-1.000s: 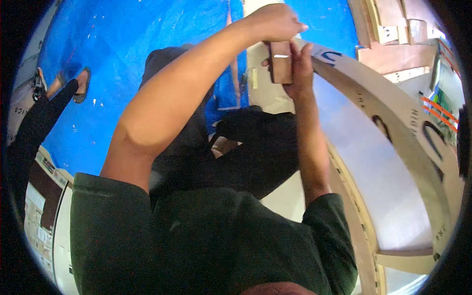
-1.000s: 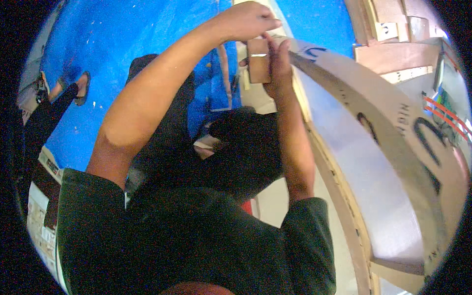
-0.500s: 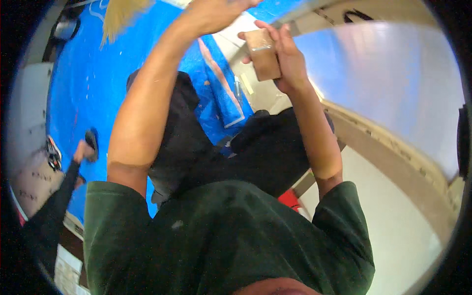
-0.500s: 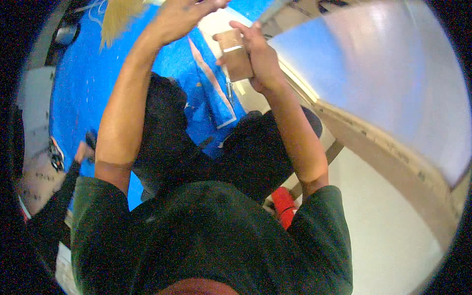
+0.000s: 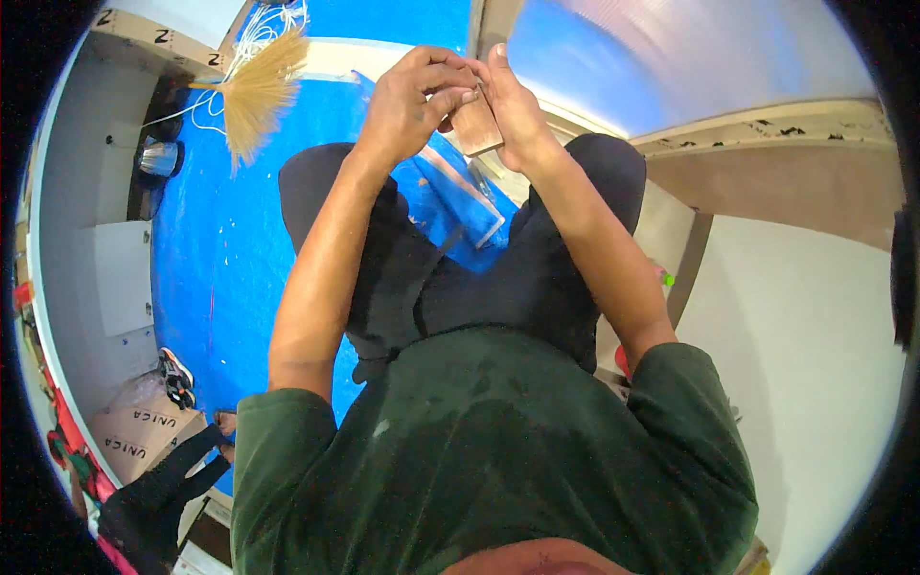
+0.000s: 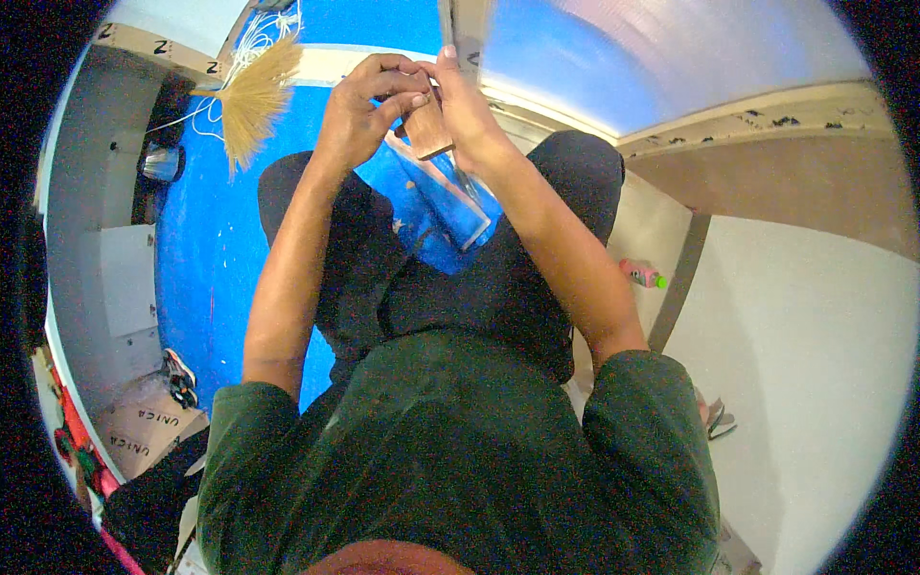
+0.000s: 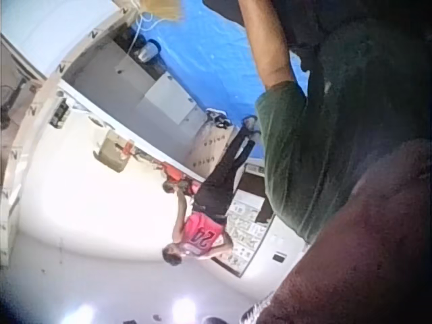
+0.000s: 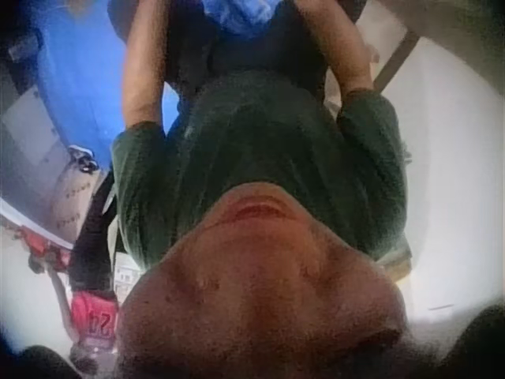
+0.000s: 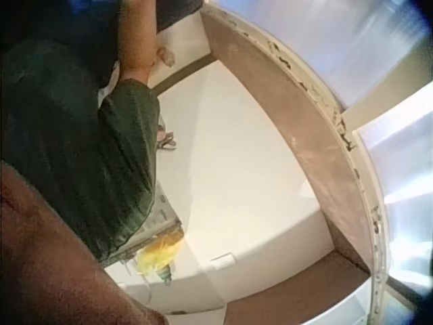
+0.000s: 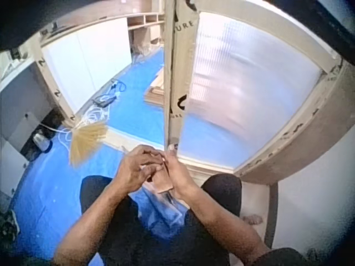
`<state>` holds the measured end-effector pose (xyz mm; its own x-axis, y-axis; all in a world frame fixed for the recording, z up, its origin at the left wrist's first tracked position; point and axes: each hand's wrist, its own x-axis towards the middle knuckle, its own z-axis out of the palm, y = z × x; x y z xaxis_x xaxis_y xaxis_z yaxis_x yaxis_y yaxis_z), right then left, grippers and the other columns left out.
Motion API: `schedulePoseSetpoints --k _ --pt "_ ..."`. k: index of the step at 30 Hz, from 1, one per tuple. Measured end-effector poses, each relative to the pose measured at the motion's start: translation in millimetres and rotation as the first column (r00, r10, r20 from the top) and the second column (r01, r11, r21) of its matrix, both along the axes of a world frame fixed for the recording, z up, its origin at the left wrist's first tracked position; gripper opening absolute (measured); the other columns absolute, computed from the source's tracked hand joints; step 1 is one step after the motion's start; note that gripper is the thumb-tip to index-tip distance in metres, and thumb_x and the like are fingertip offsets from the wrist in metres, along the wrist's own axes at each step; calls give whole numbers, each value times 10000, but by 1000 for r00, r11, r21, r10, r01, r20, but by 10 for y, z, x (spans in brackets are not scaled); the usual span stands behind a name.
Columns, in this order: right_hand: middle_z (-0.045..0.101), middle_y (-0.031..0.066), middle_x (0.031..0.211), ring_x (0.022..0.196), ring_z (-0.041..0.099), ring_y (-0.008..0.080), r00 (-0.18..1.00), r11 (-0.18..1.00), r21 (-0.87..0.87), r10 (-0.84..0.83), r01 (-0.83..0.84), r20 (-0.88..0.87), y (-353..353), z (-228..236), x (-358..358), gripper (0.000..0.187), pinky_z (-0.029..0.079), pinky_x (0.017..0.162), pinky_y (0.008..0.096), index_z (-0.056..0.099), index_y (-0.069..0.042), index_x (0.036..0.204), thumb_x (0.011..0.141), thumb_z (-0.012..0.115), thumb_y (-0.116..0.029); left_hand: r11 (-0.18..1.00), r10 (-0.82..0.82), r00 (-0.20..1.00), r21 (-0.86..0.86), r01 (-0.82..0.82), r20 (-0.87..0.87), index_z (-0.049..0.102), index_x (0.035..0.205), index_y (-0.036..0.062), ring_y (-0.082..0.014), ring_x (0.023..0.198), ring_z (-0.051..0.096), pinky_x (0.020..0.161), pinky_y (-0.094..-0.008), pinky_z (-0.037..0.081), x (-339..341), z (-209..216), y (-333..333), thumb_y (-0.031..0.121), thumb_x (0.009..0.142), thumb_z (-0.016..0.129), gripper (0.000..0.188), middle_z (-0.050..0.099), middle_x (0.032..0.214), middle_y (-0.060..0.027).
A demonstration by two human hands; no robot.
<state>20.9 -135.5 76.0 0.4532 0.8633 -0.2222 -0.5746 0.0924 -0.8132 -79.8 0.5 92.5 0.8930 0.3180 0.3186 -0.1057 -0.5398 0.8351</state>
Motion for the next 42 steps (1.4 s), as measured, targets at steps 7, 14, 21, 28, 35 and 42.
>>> schedulePoseSetpoints --k 7,14,21,28,35,42 --pt "689 190 1271 899 730 246 997 995 -92 45 -39 64 -194 -204 10 863 602 823 351 346 9 1563 1063 293 -692 874 323 904 279 -398 278 680 1060 47 -287 948 706 853 -396 567 78 -630 386 123 908 763 190 676 1177 -127" --pt "722 120 975 792 701 246 987 976 -149 -159 160 14 86 -464 290 572 582 710 359 656 -48 1142 1084 412 -562 710 118 931 -626 -322 -345 584 1362 33 -318 1108 658 934 -483 527 248 -322 722 482 1046 534 551 649 1295 -166" --pt "662 77 973 874 642 194 940 958 56 -287 281 183 1063 -320 318 528 529 800 356 648 -58 1091 1102 416 -532 353 -99 995 -936 21 -15 651 1128 55 -248 908 690 779 -442 585 486 -561 665 409 976 692 387 693 1018 -95" --pt "714 152 828 763 706 222 817 674 -689 222 266 533 1073 -2632 907 438 565 687 392 715 -63 951 1040 503 -435 273 271 950 -934 -231 -156 619 1043 -9 -205 753 649 646 -382 621 330 -420 1009 94 897 755 225 633 919 -94" --pt "738 248 1099 1062 718 409 614 156 -962 744 225 264 -147 -4365 102 505 571 928 498 739 4 1113 837 763 -419 127 165 977 -985 115 135 550 1156 -95 -181 874 641 770 -315 552 176 -206 922 65 946 685 297 634 1018 -136" --pt "750 194 1111 1090 724 373 672 42 -903 654 428 349 184 -3841 -95 333 568 918 494 722 -84 1136 883 692 -298 126 210 977 -989 -77 -49 529 1117 -29 -138 784 618 693 -304 535 231 -236 1031 104 944 723 292 623 935 -94"
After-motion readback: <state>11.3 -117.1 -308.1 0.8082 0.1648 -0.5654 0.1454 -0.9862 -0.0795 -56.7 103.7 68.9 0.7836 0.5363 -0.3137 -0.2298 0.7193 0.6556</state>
